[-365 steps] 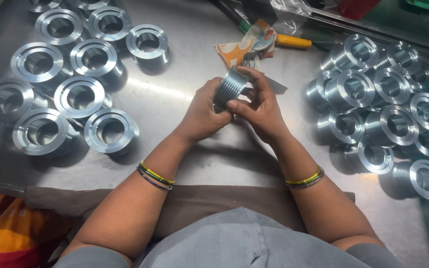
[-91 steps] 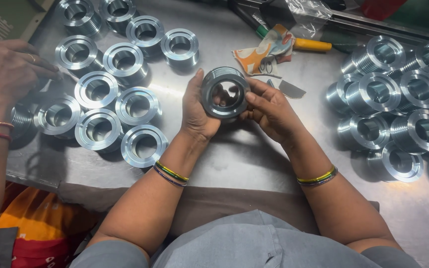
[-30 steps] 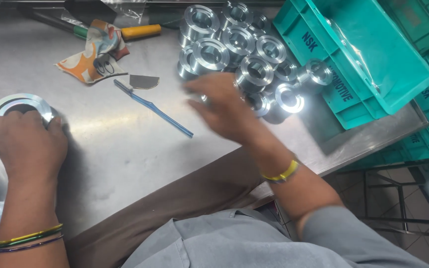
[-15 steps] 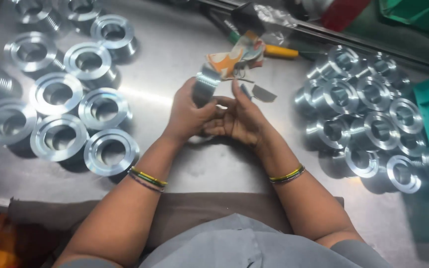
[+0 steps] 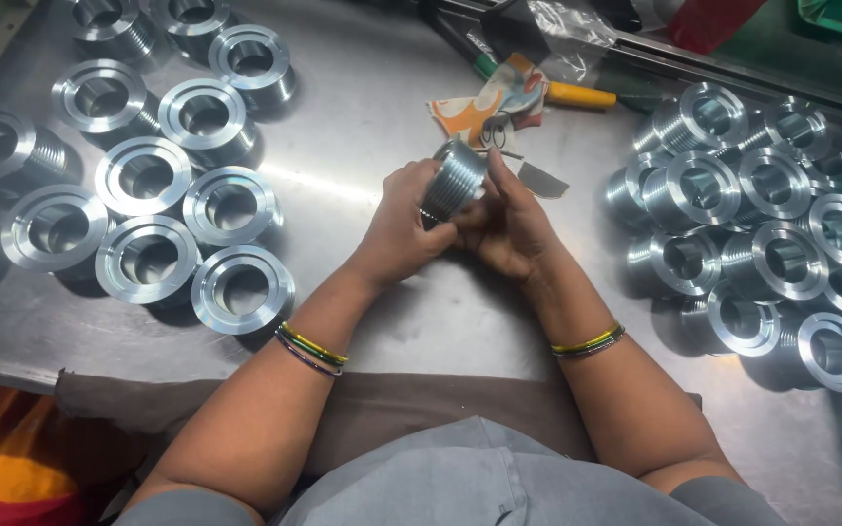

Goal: Inspecting and marking metal pulleys or ring components on a fabrication floor table.

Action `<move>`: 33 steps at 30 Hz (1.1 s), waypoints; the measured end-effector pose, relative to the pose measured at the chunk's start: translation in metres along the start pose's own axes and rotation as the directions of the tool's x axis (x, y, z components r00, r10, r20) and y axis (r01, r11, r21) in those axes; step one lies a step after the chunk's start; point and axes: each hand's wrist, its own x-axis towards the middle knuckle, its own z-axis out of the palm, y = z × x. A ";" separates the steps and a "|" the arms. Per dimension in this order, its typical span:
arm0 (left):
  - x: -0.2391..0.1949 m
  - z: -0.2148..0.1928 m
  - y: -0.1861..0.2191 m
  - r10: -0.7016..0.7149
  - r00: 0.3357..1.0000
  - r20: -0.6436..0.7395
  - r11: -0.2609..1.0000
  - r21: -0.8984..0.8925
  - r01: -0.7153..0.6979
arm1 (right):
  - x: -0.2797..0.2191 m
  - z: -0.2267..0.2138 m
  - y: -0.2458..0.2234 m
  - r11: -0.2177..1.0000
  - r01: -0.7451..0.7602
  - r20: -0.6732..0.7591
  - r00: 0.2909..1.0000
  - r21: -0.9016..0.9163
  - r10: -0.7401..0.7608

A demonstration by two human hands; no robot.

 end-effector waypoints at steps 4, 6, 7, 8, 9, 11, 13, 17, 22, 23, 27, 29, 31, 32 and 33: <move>0.002 -0.002 -0.004 0.224 0.974 -0.015 0.950 0.227 -0.215 | -0.003 0.012 -0.007 0.983 -0.102 -0.032 0.994 0.151 0.108; 0.003 -0.002 0.000 -0.002 1.000 0.008 0.999 -0.052 0.003 | -0.005 0.019 -0.007 0.993 0.059 0.001 0.998 -0.105 -0.059; 0.004 -0.002 0.002 -0.209 0.973 0.098 0.921 -0.315 0.230 | -0.005 0.023 -0.007 0.911 0.228 0.076 0.974 -0.344 -0.216; 0.003 -0.003 0.001 -0.211 0.973 0.097 0.921 -0.315 0.231 | -0.003 0.013 -0.002 0.912 0.227 0.076 0.974 -0.343 -0.214; 0.002 -0.003 0.000 -0.129 0.990 0.048 0.974 -0.183 0.136 | -0.001 0.003 0.002 0.940 0.196 0.052 0.981 -0.280 -0.189; 0.002 -0.002 -0.001 -0.036 0.999 0.025 0.998 -0.041 0.037 | 0.001 -0.009 0.008 0.962 0.173 0.022 0.985 -0.212 -0.172; 0.002 0.002 -0.002 -0.015 1.000 -0.005 1.000 0.014 0.015 | 0.003 -0.016 0.007 0.981 -0.110 -0.055 0.991 0.160 0.120; 0.003 -0.004 -0.009 -0.052 0.998 -0.017 0.994 -0.095 0.051 | -0.004 0.016 -0.004 0.941 0.167 0.001 0.985 -0.294 -0.175; -0.001 0.004 -0.007 0.041 0.998 -0.042 0.994 0.102 -0.036 | 0.003 -0.017 0.014 0.961 -0.090 -0.056 0.993 0.263 0.108; 0.002 0.002 -0.007 0.044 0.998 -0.040 0.994 0.099 -0.040 | 0.000 -0.009 0.009 0.962 -0.086 -0.059 0.993 0.261 0.105; 0.001 -0.001 -0.010 -0.041 0.999 -0.013 0.999 0.010 0.041 | -0.004 0.017 -0.002 0.992 0.088 -0.082 0.992 -0.087 -0.095; -0.003 0.000 -0.007 -0.056 0.998 -0.012 0.998 -0.003 0.056 | -0.001 0.007 0.004 0.980 0.121 -0.058 0.990 -0.157 -0.132; -0.001 0.002 0.003 -0.015 1.000 -0.017 0.996 0.086 0.017 | 0.004 -0.024 0.017 0.947 -0.051 -0.026 0.998 0.318 0.062; 0.001 0.002 0.002 -0.014 1.000 -0.017 0.996 0.083 0.015 | 0.001 -0.014 0.012 0.948 -0.049 -0.029 0.998 0.316 0.062; 0.002 0.003 0.000 0.006 0.999 -0.038 0.998 0.064 -0.004 | -0.003 -0.003 0.007 0.977 -0.001 -0.061 0.998 0.212 0.015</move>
